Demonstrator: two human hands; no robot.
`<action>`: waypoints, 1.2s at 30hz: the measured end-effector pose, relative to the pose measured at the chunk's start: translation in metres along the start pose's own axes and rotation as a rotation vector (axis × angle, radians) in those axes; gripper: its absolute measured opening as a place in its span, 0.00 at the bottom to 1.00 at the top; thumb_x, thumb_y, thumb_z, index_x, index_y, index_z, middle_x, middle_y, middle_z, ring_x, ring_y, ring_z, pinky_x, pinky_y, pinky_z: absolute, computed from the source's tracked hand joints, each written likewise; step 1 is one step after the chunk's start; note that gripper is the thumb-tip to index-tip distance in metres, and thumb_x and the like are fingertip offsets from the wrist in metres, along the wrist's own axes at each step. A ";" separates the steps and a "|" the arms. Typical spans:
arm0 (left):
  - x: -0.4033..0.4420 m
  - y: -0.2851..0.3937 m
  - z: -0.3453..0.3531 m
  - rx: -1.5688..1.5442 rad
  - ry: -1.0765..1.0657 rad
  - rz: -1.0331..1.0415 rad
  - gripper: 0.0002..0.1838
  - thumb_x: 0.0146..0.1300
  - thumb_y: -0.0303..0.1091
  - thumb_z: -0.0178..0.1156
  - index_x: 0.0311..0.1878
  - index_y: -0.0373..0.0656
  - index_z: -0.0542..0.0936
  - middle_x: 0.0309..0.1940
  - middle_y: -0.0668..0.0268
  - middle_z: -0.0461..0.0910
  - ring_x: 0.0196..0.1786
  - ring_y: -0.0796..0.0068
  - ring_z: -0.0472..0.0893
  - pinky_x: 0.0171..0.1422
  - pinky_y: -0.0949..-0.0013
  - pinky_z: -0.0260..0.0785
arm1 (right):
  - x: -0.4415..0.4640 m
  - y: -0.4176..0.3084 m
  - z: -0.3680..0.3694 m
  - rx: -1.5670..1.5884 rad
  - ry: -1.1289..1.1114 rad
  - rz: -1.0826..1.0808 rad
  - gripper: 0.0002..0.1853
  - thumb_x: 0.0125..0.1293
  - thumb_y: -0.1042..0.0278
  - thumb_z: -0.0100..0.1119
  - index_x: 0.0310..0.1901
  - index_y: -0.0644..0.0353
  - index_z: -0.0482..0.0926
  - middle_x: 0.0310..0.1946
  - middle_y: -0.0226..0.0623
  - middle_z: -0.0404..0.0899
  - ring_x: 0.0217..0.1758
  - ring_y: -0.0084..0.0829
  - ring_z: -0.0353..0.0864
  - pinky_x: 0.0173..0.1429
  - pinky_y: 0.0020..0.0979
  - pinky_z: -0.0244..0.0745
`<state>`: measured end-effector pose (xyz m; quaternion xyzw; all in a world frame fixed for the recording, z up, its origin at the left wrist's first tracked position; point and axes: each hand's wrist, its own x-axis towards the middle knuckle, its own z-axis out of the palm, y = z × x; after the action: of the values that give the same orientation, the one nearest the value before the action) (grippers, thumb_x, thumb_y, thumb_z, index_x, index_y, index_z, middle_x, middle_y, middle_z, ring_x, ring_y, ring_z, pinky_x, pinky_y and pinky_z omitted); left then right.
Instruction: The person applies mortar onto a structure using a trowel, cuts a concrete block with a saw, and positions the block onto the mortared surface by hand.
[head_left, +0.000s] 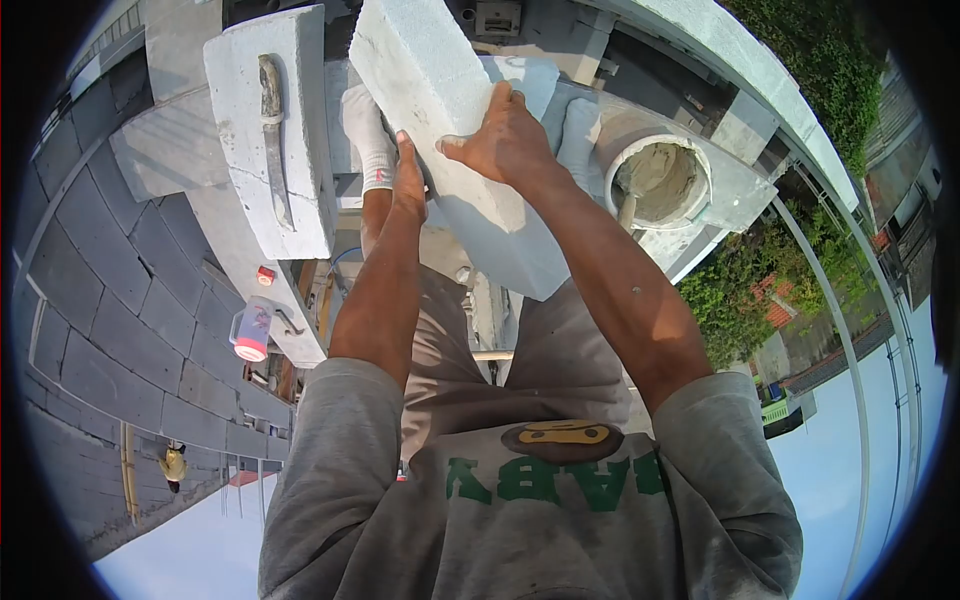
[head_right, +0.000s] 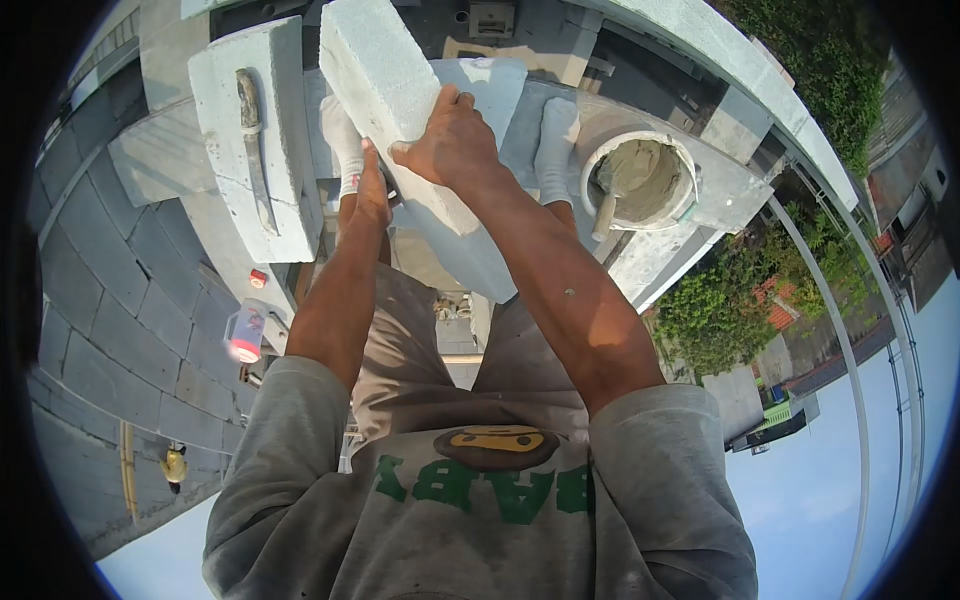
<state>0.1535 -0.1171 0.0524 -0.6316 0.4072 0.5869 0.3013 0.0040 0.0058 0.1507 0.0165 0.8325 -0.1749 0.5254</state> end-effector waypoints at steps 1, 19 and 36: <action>-0.005 0.002 -0.003 -0.009 0.002 -0.023 0.48 0.64 0.76 0.39 0.73 0.45 0.62 0.70 0.59 0.66 0.70 0.59 0.67 0.71 0.55 0.59 | 0.002 -0.013 -0.009 -0.004 -0.071 0.022 0.55 0.45 0.36 0.71 0.61 0.76 0.59 0.55 0.61 0.71 0.61 0.50 0.76 0.62 0.37 0.75; -0.097 -0.019 0.004 -0.306 -0.118 -0.205 0.45 0.68 0.72 0.37 0.66 0.36 0.69 0.56 0.56 0.79 0.53 0.59 0.82 0.54 0.57 0.77 | -0.012 -0.094 -0.054 -0.349 -0.294 -0.006 0.57 0.44 0.39 0.66 0.69 0.74 0.59 0.65 0.50 0.70 0.66 0.42 0.74 0.64 0.36 0.72; -0.154 -0.020 -0.004 -0.484 -0.465 -0.056 0.54 0.59 0.81 0.42 0.76 0.49 0.53 0.70 0.56 0.64 0.71 0.59 0.64 0.74 0.53 0.52 | -0.129 -0.093 -0.112 -0.413 -0.030 -0.400 0.56 0.41 0.50 0.77 0.67 0.68 0.55 0.56 0.58 0.72 0.57 0.52 0.78 0.60 0.41 0.74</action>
<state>0.1758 -0.0862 0.2025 -0.5449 0.1586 0.7865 0.2436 -0.0552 -0.0265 0.3334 -0.2582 0.8293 -0.1022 0.4849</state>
